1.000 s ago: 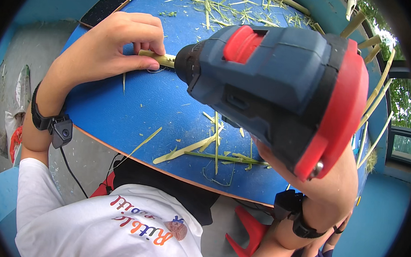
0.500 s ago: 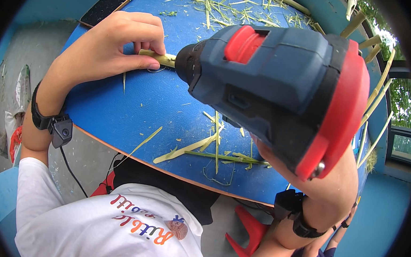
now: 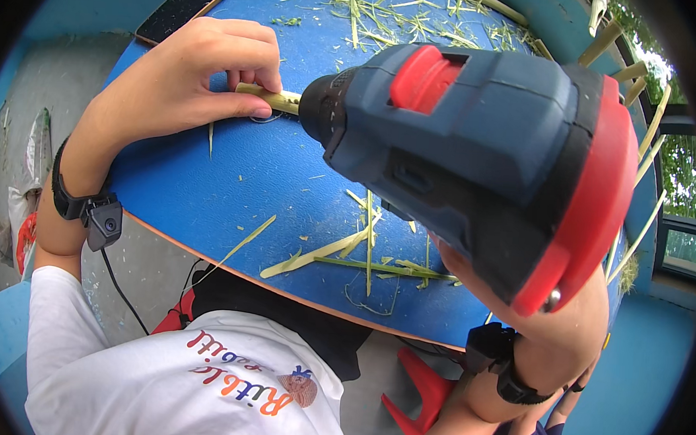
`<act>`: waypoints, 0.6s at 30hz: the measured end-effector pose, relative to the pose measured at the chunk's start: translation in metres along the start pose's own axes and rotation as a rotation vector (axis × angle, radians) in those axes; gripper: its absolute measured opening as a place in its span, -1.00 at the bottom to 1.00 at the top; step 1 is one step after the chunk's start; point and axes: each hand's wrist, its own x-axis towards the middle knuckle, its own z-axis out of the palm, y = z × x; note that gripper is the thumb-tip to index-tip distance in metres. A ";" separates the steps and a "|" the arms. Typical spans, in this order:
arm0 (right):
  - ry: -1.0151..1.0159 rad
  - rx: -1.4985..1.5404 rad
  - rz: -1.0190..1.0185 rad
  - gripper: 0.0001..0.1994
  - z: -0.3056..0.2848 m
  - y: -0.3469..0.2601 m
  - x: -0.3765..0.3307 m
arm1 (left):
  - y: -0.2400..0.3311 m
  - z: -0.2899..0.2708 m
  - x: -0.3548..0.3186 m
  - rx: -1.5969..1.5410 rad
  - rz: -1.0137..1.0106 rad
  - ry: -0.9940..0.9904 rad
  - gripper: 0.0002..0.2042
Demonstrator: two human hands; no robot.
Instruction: The recorder is using a power drill to make holes in a bamboo stick on a blue table.
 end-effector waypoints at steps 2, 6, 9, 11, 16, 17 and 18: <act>0.007 0.007 0.013 -0.68 0.001 -0.001 0.001 | 0.000 0.001 0.000 0.001 -0.002 -0.001 -0.82; 0.001 -0.020 -0.104 -0.68 0.001 0.001 0.006 | 0.001 0.001 0.000 0.004 -0.002 -0.003 -0.82; 0.008 -0.051 -0.123 -0.68 0.000 0.000 0.006 | 0.001 0.001 0.001 -0.007 -0.002 0.005 -0.82; 0.033 -0.041 -0.076 -0.67 0.001 -0.003 0.005 | 0.001 0.001 0.000 -0.009 -0.003 0.007 -0.82; 0.030 0.021 0.015 -0.66 0.001 -0.006 0.003 | 0.001 0.000 0.000 -0.002 -0.002 0.004 -0.82; 0.030 0.022 0.003 -0.65 0.001 -0.005 0.003 | 0.001 0.000 0.001 0.003 -0.001 0.002 -0.82; 0.029 0.021 -0.012 -0.65 0.001 -0.004 0.002 | 0.001 0.000 0.001 0.009 0.000 0.000 -0.82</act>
